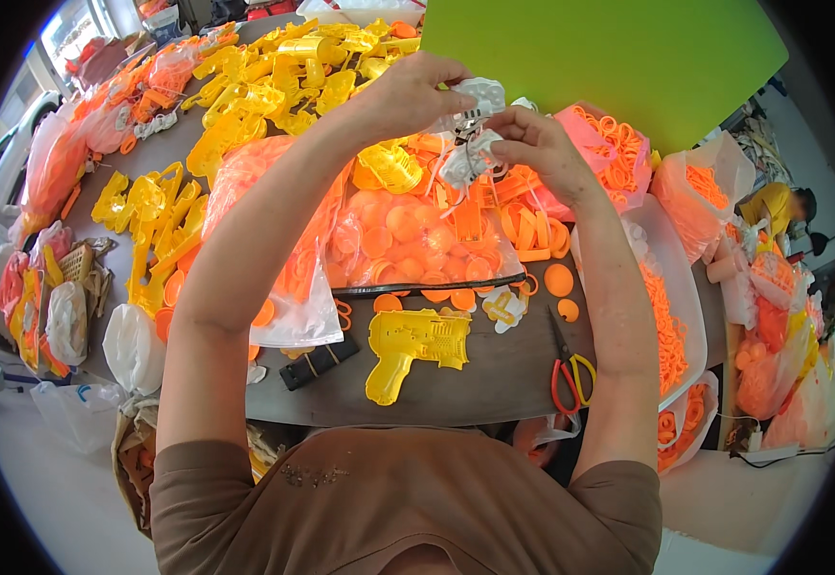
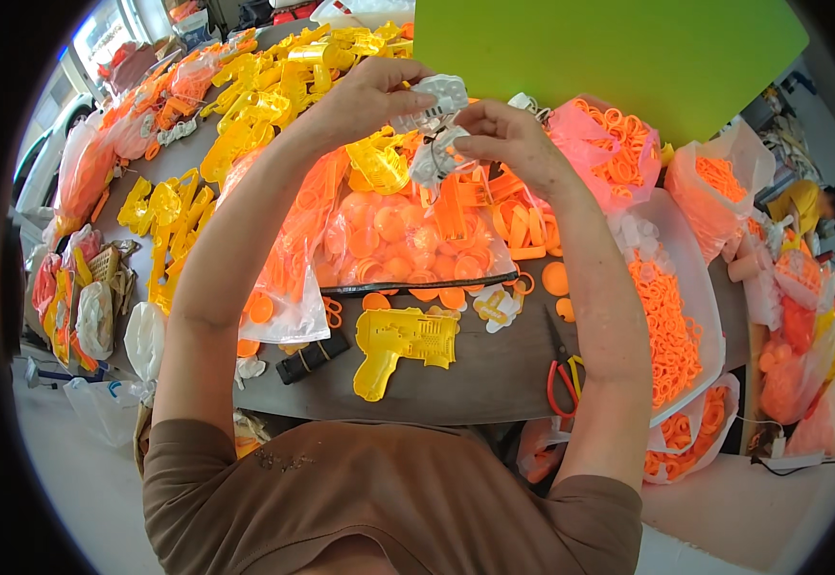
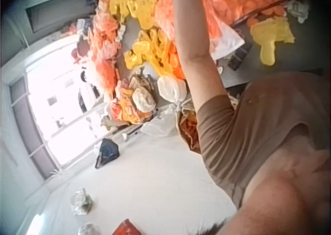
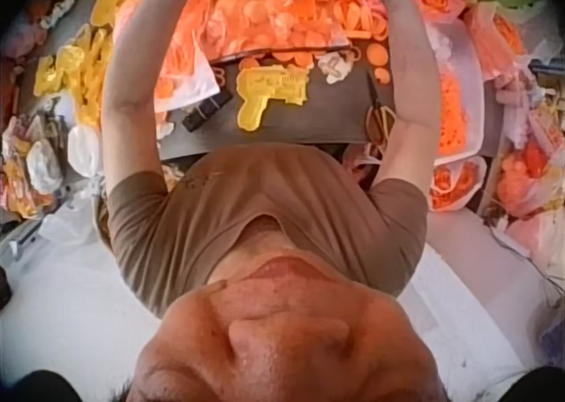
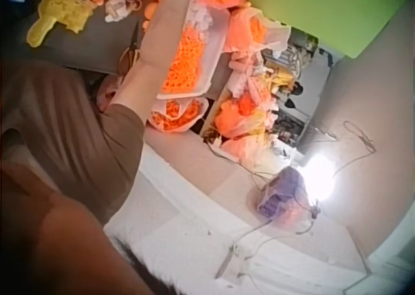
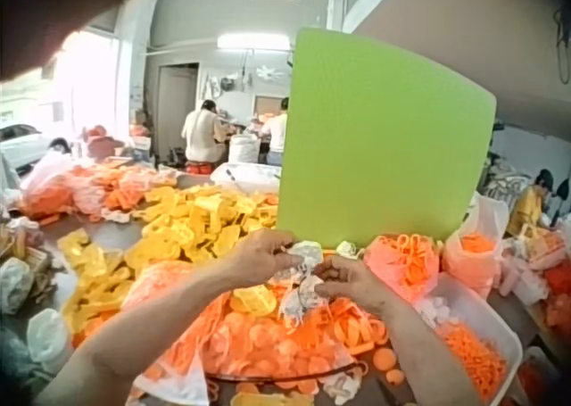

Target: Assembling a yellow toy gun from various plastic parts and screws.

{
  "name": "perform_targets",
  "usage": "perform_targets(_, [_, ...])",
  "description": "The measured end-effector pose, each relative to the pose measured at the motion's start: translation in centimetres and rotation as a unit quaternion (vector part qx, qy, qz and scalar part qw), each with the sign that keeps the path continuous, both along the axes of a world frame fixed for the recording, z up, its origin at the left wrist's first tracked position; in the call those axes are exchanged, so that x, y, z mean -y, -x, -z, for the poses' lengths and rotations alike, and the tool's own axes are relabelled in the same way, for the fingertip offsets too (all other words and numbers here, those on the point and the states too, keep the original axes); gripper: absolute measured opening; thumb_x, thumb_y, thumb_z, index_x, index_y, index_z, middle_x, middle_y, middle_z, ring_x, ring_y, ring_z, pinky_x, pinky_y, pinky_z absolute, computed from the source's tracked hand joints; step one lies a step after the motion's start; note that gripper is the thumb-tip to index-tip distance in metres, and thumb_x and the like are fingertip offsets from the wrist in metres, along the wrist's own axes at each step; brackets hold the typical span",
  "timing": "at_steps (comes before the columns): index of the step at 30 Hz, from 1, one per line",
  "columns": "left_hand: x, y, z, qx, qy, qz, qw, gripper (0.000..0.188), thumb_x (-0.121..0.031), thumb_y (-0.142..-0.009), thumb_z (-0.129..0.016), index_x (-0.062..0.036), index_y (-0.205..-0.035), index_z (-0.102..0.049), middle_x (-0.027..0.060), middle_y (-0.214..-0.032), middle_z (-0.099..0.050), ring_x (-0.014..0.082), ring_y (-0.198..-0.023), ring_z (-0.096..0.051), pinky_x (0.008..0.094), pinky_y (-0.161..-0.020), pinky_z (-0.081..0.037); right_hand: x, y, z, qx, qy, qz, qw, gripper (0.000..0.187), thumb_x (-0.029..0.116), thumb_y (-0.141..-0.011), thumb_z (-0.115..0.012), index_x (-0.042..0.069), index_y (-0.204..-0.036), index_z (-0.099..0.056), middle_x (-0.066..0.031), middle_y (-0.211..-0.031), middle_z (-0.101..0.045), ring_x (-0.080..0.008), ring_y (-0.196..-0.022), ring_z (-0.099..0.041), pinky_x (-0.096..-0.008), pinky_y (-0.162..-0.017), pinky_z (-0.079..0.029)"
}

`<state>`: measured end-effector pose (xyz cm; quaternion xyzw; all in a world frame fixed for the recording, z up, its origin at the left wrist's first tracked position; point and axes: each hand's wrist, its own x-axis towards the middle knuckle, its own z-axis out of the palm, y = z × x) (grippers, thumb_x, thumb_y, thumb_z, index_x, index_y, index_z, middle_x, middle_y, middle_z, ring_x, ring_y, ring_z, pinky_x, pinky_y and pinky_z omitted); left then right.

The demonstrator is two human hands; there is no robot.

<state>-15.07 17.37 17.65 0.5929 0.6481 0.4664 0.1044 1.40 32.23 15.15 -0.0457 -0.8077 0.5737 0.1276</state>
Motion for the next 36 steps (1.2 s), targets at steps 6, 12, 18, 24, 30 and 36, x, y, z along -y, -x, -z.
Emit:
perform_targets(6, [-0.7,-0.6,-0.2,-0.120,0.023,-0.023,0.992,0.029,-0.014,-0.084,-0.061,0.0014,-0.109,-0.060,0.0058,-0.078,-0.063,0.0092,-0.068,-0.056,0.0262,-0.062,-0.046,1.4,0.8,0.6,0.038,0.010,0.007,0.999,0.032,0.015,-0.083,-0.063,0.000,-0.110,-0.056,-0.0029,-0.097,-0.060,-0.0099,-0.083,-0.056,-0.0244,-0.070,-0.045])
perform_targets(12, [-0.9,-0.1,-0.7,-0.065,-0.005,-0.046,0.997,0.026,-0.017,-0.078,-0.065,-0.0001,-0.097,-0.063,0.0146,-0.082,-0.064,0.0261,-0.075,-0.062,0.0372,-0.070,-0.048,1.1,1.9,2.4,-0.054,0.011,0.092,0.994,0.031,0.017,-0.081,-0.066,0.000,-0.106,-0.058,-0.0035,-0.093,-0.061,-0.0089,-0.081,-0.057,-0.0234,-0.067,-0.044])
perform_targets(18, [-0.3,0.7,-1.0,-0.044,0.009,-0.006,0.999,0.027,-0.015,-0.084,-0.062,0.0001,-0.107,-0.062,0.0012,-0.073,-0.060,0.0059,-0.063,-0.052,0.0233,-0.053,-0.040,2.0,2.4,2.0,-0.080,0.054,0.163,0.982,0.032,0.013,-0.077,-0.070,-0.001,-0.103,-0.057,-0.0046,-0.092,-0.060,-0.0096,-0.079,-0.057,-0.0241,-0.068,-0.045])
perform_targets(24, [0.5,1.5,-0.8,0.139,0.054,-0.012,0.989,0.031,-0.014,-0.085,-0.062,0.0017,-0.111,-0.060,0.0018,-0.086,-0.065,0.0072,-0.070,-0.057,0.0221,-0.060,-0.044,2.3,2.5,2.0,-0.084,-0.024,0.137,0.987,0.037,0.009,-0.073,-0.072,-0.002,-0.104,-0.055,-0.0028,-0.087,-0.057,-0.0099,-0.076,-0.057,-0.0245,-0.069,-0.046])
perform_targets(30, [0.4,1.0,-0.3,0.074,-0.005,0.084,0.994,0.024,-0.014,-0.083,-0.063,0.0012,-0.101,-0.064,0.0013,-0.075,-0.061,0.0076,-0.066,-0.056,0.0237,-0.059,-0.047,1.8,2.8,0.7,0.017,-0.034,0.054,0.998,0.044,0.019,-0.072,-0.074,-0.002,-0.106,-0.056,-0.0051,-0.087,-0.057,-0.0130,-0.080,-0.056,-0.0269,-0.073,-0.046])
perform_targets(36, [1.2,1.5,-0.8,0.086,0.005,0.108,0.990,0.024,-0.013,-0.083,-0.063,0.0001,-0.104,-0.064,0.0018,-0.079,-0.063,0.0070,-0.069,-0.056,0.0235,-0.061,-0.046,1.7,3.0,1.8,-0.005,-0.088,0.044,0.995,0.046,0.026,-0.076,-0.072,-0.001,-0.110,-0.055,-0.0073,-0.098,-0.059,-0.0153,-0.088,-0.056,-0.0282,-0.080,-0.045])
